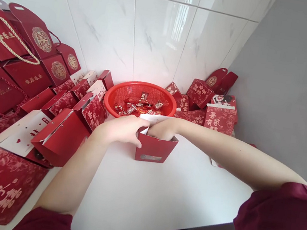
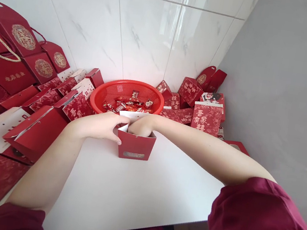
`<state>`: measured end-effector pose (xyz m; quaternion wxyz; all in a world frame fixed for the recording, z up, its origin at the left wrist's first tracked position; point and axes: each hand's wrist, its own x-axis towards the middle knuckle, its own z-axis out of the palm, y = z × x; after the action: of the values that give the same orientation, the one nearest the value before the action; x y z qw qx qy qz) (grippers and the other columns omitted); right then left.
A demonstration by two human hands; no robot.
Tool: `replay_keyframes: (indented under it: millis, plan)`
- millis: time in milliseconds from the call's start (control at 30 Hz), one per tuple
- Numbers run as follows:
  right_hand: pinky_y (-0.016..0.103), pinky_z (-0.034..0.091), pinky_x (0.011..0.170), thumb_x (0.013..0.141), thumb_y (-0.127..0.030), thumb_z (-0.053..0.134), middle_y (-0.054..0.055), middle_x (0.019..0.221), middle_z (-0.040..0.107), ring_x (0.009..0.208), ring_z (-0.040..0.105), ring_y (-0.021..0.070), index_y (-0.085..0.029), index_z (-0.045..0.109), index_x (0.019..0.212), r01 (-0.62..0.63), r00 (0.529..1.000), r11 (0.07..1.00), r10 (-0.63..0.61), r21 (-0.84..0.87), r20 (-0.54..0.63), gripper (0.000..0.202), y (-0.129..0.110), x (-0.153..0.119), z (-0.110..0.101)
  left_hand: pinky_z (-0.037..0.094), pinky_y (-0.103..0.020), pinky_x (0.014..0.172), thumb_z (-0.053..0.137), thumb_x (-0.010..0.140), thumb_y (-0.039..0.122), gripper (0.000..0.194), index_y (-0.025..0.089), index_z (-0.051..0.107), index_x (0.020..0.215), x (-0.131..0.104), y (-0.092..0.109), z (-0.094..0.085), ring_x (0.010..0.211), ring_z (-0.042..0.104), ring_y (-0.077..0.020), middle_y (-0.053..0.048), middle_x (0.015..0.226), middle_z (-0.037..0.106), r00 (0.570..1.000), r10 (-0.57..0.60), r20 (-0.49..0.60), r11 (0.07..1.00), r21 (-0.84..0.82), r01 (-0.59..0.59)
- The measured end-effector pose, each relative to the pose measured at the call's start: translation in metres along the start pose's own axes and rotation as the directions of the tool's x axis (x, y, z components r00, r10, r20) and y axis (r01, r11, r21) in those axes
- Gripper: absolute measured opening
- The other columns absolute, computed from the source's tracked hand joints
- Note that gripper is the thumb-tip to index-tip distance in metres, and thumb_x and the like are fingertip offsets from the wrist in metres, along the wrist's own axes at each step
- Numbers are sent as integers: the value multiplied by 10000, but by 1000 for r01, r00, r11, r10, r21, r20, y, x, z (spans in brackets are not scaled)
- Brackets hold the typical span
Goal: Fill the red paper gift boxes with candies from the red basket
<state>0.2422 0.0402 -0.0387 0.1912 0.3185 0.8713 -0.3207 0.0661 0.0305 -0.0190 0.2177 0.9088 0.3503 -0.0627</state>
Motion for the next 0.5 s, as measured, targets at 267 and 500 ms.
replay_keyframes:
  millis: [267, 500]
  plan:
    - [250, 512, 709, 925, -367, 551, 53, 975, 720, 798, 665, 138, -161, 697, 1058, 320, 829, 874, -72, 366, -554, 285, -5, -75, -2, 300, -260, 541, 685, 701, 375, 234, 212, 587, 838, -15, 15, 7, 654, 542, -164, -6, 788, 620, 996, 14, -89, 995, 101, -5]
    - [245, 563, 715, 907, -366, 612, 116, 951, 741, 833, 703, 161, -127, 685, 950, 195, 661, 804, 315, 562, -681, 254, 60, -61, -30, 266, -275, 542, 363, 900, 637, 546, 199, 586, 662, -34, 29, 4, 520, 461, -139, 3, 596, 539, 999, 14, -52, 999, -46, -17]
